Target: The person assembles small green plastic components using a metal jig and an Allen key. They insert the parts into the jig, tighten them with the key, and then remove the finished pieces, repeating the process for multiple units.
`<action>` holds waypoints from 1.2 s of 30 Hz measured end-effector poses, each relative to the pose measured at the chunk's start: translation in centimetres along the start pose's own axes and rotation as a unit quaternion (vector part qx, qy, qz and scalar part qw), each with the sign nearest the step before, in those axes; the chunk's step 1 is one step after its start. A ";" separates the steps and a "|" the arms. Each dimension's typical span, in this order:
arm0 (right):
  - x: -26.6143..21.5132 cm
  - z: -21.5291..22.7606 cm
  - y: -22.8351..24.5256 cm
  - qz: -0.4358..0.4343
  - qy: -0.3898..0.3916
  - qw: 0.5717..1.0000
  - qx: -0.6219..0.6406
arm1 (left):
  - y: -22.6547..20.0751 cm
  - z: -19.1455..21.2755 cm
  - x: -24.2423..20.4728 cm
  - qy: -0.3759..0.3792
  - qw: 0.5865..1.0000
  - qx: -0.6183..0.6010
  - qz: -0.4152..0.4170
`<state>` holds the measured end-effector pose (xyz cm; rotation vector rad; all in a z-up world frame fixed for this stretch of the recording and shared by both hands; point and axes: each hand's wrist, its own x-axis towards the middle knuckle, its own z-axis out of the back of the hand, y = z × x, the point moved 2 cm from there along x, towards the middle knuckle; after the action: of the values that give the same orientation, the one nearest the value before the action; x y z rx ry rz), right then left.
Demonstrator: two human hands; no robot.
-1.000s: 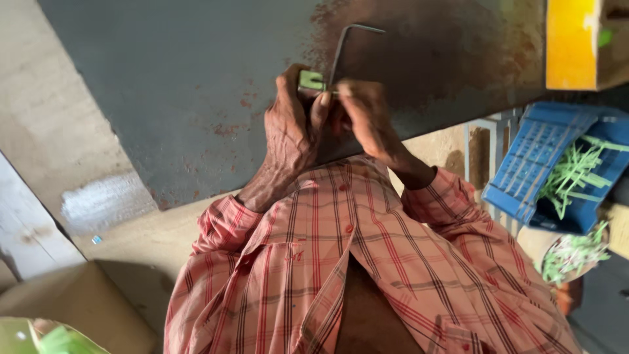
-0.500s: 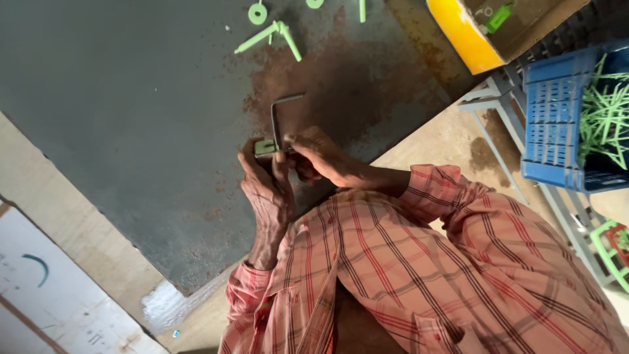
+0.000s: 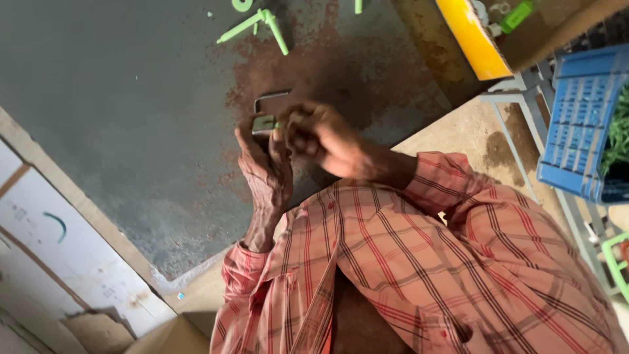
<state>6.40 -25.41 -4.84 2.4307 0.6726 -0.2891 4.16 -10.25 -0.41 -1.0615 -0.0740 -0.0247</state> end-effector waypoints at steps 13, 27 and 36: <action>-4.2 7.5 17.5 0.393 -0.143 0.572 -0.706 | 1.9 1.8 1.3 -0.017 0.958 -0.227 0.176; 2.6 -1.9 -0.1 0.162 0.060 0.956 -0.239 | -0.3 2.3 0.9 -0.048 0.994 -0.081 0.051; 4.3 -0.4 4.3 0.120 0.045 0.984 -0.126 | 3.1 4.2 1.9 -0.056 0.991 -0.071 0.098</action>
<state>12.30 -26.47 -3.95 2.2604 0.4179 0.0046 6.05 -5.06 -0.93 -1.2079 -0.0701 0.2092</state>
